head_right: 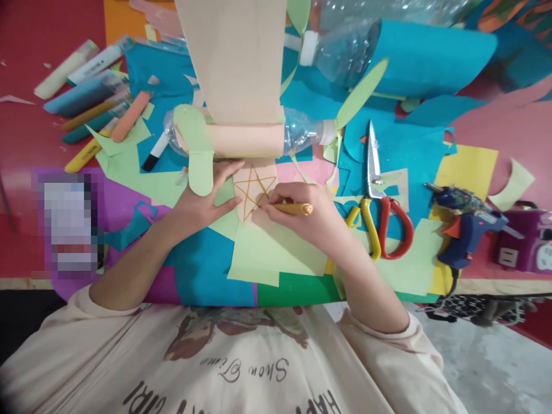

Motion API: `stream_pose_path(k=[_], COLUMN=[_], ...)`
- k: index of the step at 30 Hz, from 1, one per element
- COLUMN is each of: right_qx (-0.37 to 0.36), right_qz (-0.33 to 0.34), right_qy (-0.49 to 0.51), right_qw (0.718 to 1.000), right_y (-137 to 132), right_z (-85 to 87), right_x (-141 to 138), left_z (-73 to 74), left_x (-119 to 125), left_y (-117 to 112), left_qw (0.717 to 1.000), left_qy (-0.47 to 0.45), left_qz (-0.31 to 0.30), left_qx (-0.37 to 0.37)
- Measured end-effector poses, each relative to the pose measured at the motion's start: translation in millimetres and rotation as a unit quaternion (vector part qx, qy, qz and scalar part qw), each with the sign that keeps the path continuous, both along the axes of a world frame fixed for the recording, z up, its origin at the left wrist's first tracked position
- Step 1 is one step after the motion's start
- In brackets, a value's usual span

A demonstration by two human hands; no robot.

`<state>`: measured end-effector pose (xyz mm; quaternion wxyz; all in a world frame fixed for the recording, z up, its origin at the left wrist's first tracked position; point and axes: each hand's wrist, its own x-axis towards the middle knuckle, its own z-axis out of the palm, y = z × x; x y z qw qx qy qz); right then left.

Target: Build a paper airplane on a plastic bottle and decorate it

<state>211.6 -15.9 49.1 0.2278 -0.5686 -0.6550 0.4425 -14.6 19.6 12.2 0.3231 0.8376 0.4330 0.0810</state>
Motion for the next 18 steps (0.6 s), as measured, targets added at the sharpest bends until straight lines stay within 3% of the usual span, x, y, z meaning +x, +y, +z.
stream_pose_path(k=[18], right_qx=[-0.092], right_qz=[-0.014], right_qy=[-0.063], right_qw=[0.994], right_y=[0.3], right_z=[13.2], right_x=[6.9], left_z=[-1.3], left_x=[-0.3], left_y=[0.2], left_qw=[1.000], left_qy=[-0.008], left_qz=[-0.003], left_qx=[0.005])
